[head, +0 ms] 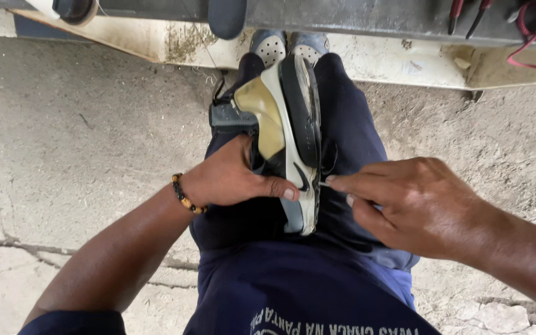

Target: The person holds a gray and beige sneaker on their lap and repeatedly inserts a thin metal tool into the side seam near the sole, pulling and adjusting the seam. The hands rotate the shoe to access different sections of the seam while maintaining steady pressure with the tool.

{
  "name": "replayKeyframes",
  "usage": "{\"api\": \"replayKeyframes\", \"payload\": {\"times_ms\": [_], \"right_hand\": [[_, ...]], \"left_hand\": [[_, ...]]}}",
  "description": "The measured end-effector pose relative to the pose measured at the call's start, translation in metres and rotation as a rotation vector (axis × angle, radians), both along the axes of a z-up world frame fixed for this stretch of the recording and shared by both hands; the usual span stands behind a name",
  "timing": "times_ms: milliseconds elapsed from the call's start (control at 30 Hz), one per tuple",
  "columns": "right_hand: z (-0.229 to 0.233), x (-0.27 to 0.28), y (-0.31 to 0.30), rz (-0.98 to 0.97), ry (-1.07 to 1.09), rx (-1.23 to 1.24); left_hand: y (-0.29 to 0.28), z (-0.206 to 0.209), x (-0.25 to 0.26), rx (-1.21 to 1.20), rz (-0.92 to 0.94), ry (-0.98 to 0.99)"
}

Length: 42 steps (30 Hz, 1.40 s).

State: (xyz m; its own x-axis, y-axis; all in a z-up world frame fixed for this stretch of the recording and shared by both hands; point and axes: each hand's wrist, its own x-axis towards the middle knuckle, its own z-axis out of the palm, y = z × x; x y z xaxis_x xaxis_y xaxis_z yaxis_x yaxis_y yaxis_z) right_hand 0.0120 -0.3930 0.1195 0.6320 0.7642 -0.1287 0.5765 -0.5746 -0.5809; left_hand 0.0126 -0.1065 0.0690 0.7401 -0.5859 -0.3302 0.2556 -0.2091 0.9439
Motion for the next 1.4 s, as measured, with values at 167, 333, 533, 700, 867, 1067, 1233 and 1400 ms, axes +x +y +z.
{"api": "replayKeyframes", "payload": {"times_ms": [167, 333, 533, 700, 867, 1067, 1233, 1400], "right_hand": [[-0.013, 0.008, 0.017, -0.065, -0.030, 0.108], [-0.027, 0.009, 0.032, -0.134, 0.089, 0.076], [0.025, 0.047, 0.008, -0.142, 0.568, 0.059], [0.010, 0.047, -0.006, -0.105, 0.444, -0.153], [-0.029, 0.031, -0.031, -0.140, 0.505, 0.166], [-0.025, 0.024, -0.037, -0.252, 0.517, 0.109], [-0.021, 0.022, -0.036, -0.314, 0.530, 0.075], [-0.013, 0.018, -0.036, -0.338, 0.537, 0.043]], "left_hand": [[0.003, -0.008, 0.008, 0.056, 0.038, 0.049], [0.008, -0.009, 0.008, -0.003, 0.053, 0.058], [0.017, 0.008, 0.009, -0.161, 0.143, 0.309], [0.024, 0.015, 0.014, 0.151, 0.047, 0.106], [0.079, 0.006, 0.002, 0.240, 0.447, 0.125], [0.105, -0.028, -0.002, 1.081, 0.221, -0.337], [0.047, 0.005, 0.001, 0.266, 0.176, 0.235], [0.090, 0.016, 0.011, 0.552, -0.044, 0.013]]}}
